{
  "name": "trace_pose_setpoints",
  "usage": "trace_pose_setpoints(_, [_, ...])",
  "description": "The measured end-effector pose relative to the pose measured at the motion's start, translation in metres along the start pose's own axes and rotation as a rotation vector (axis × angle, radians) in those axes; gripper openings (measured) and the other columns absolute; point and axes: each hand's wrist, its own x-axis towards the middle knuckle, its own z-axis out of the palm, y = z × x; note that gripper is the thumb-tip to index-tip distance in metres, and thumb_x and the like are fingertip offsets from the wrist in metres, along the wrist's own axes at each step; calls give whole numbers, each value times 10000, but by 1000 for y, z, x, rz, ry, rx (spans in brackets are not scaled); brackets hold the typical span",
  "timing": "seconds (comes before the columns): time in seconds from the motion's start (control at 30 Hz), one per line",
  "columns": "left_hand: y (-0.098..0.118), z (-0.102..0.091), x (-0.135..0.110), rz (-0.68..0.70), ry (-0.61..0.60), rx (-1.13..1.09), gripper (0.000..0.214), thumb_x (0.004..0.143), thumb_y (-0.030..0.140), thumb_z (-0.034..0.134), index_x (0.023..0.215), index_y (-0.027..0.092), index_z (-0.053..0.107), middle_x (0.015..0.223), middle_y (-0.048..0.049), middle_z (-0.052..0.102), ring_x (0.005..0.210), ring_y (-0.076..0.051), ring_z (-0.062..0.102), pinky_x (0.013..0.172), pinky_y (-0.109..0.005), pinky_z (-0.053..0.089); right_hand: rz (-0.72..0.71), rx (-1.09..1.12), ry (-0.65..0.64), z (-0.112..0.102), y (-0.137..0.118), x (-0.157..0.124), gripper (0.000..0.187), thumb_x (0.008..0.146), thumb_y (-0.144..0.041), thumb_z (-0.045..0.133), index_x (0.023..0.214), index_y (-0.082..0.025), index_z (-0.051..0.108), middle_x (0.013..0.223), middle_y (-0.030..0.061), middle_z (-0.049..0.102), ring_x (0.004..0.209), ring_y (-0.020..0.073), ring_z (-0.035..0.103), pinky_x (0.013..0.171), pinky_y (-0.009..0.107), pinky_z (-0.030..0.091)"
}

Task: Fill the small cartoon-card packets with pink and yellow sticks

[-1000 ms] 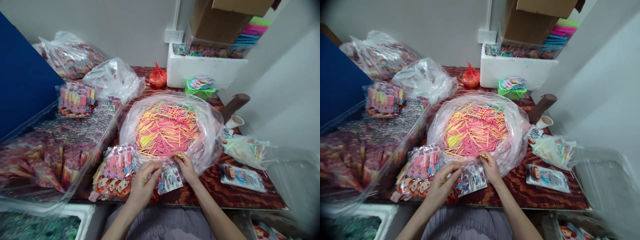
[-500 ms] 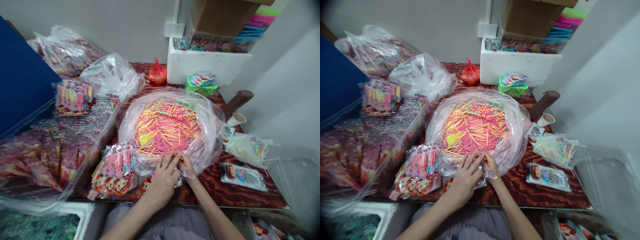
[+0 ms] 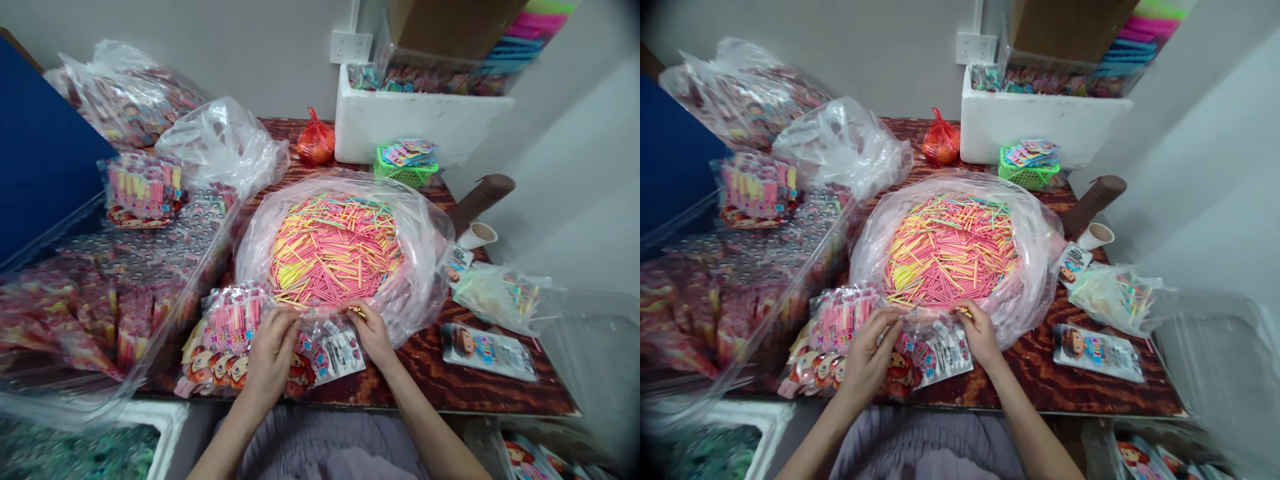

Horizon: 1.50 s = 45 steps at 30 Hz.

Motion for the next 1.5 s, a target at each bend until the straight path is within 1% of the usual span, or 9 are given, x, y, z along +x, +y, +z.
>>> trace_pose_setpoints(0.17, [-2, -4, 5, -77, 26, -77, 99, 865, 260, 598, 843, 218, 684, 920, -54, 654, 904, -214, 588, 834, -284, 417, -8, -30, 3, 1, -2, 1, 133, 875, -332, 571, 842, -231, 651, 822, 22, 662, 818, 195, 633, 752, 296, 503])
trace_pose_setpoints(0.43, [0, -1, 4, -81, 4, -104, 117, 864, 284, 597, 829, 217, 686, 888, -51, 656, 872, -208, 586, 806, -276, 418, -29, -83, -3, -1, 3, 1, 125, 891, -308, 550, 860, -229, 642, 829, 19, 660, 837, 200, 630, 780, 302, 479])
trace_pose_setpoints(0.83, [-2, -7, -1, -62, 15, -119, 121, 870, 257, 586, 814, 210, 683, 847, -45, 665, 843, -200, 606, 787, -270, 428, 5, -66, 33, 1, 3, 1, 112, 866, -304, 581, 842, -221, 653, 826, 20, 678, 818, 195, 637, 776, 305, 481])
trace_pose_setpoints(0.9, [-2, -7, -3, -64, 7, -135, 124, 867, 253, 590, 817, 213, 696, 851, -49, 675, 847, -203, 612, 792, -274, 428, 23, -1, 97, 2, -4, 4, 111, 866, -312, 585, 854, -220, 646, 836, 24, 695, 827, 198, 644, 791, 319, 486])
trace_pose_setpoints(1.0, [-1, -5, -6, -60, -21, -137, 138, 876, 255, 585, 822, 215, 705, 845, -47, 674, 832, -195, 615, 780, -269, 429, 26, 264, 186, 12, -29, 16, 105, 884, -321, 571, 882, -228, 619, 856, 32, 715, 867, 208, 664, 834, 365, 501])
trace_pose_setpoints(1.1, [2, -3, -7, -78, -59, -162, 171, 886, 273, 573, 801, 207, 706, 809, -40, 665, 788, -184, 611, 735, -257, 427, 33, 514, 79, 32, -64, 29, 119, 889, -347, 571, 891, -237, 616, 890, 43, 726, 932, 224, 676, 879, 411, 506])
trace_pose_setpoints(1.23, [4, -4, -8, -126, -99, -220, 208, 898, 302, 551, 802, 192, 700, 783, -33, 650, 756, -174, 596, 712, -250, 429, 129, 673, -35, 62, -94, 36, 138, 842, -387, 637, 862, -251, 628, 919, 30, 736, 988, 238, 675, 924, 450, 500])
trace_pose_setpoints(1.33, [2, -7, -10, -179, -108, -268, 233, 897, 315, 537, 785, 175, 685, 764, -26, 639, 745, -166, 580, 709, -248, 435, 227, 729, -100, 72, -99, 31, 158, 786, -381, 712, 839, -241, 662, 878, 23, 746, 1008, 246, 670, 955, 452, 483])
trace_pose_setpoints(1.5, [-1, -12, -13, -213, -69, -299, 243, 877, 312, 540, 729, 163, 662, 712, -8, 611, 701, -151, 555, 680, -236, 433, 332, 695, -135, 71, -98, 16, 153, 772, -356, 735, 823, -215, 707, 806, 37, 754, 1016, 257, 664, 992, 437, 438])
